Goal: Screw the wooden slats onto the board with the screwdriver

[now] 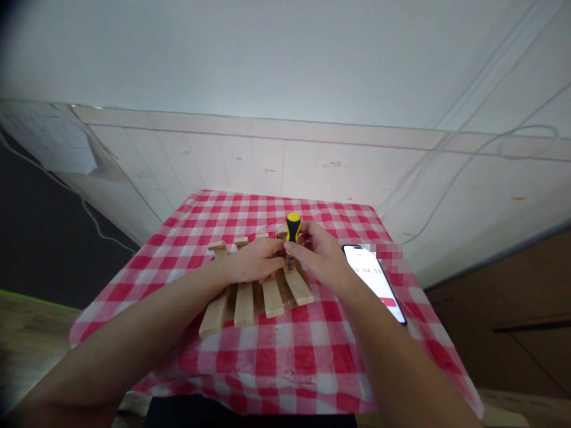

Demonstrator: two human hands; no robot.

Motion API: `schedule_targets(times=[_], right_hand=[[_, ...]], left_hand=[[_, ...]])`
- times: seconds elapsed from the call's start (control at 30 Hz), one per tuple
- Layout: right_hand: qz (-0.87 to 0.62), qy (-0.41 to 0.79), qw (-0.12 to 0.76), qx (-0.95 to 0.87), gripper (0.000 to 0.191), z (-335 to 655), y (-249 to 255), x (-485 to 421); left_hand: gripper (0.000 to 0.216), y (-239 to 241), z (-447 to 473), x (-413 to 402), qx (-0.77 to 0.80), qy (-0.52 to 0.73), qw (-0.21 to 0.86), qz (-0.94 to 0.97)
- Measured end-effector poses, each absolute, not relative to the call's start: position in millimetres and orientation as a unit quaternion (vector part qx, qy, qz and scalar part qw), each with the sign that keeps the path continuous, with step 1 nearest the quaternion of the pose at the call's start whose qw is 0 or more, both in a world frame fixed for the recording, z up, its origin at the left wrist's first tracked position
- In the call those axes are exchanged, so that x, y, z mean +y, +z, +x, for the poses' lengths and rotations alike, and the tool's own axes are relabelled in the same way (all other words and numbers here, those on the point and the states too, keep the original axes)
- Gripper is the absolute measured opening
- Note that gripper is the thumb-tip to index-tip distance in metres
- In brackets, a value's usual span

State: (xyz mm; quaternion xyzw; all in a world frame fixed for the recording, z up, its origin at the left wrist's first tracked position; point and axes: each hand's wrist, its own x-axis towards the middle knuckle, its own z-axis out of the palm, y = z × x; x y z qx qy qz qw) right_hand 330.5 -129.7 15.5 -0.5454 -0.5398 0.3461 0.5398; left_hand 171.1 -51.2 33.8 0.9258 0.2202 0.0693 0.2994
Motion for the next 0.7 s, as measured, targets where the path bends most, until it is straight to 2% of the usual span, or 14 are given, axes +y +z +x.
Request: schedule_targets(times=[0.43, 0.7], right_hand=[[-0.528, 0.324, 0.548, -0.562, 0.027, 329.2, 17.9, -129.5], [-0.548, 0.316, 0.524, -0.571, 0.023, 329.2, 19.0, -130.2]], left_hand=[[0.015, 31.7, 172.7, -51.2, 0.195, 0.068, 0.242, 0.948], [0.018, 29.6, 173.1, -49.8, 0.189, 0.066, 0.231, 0.952]])
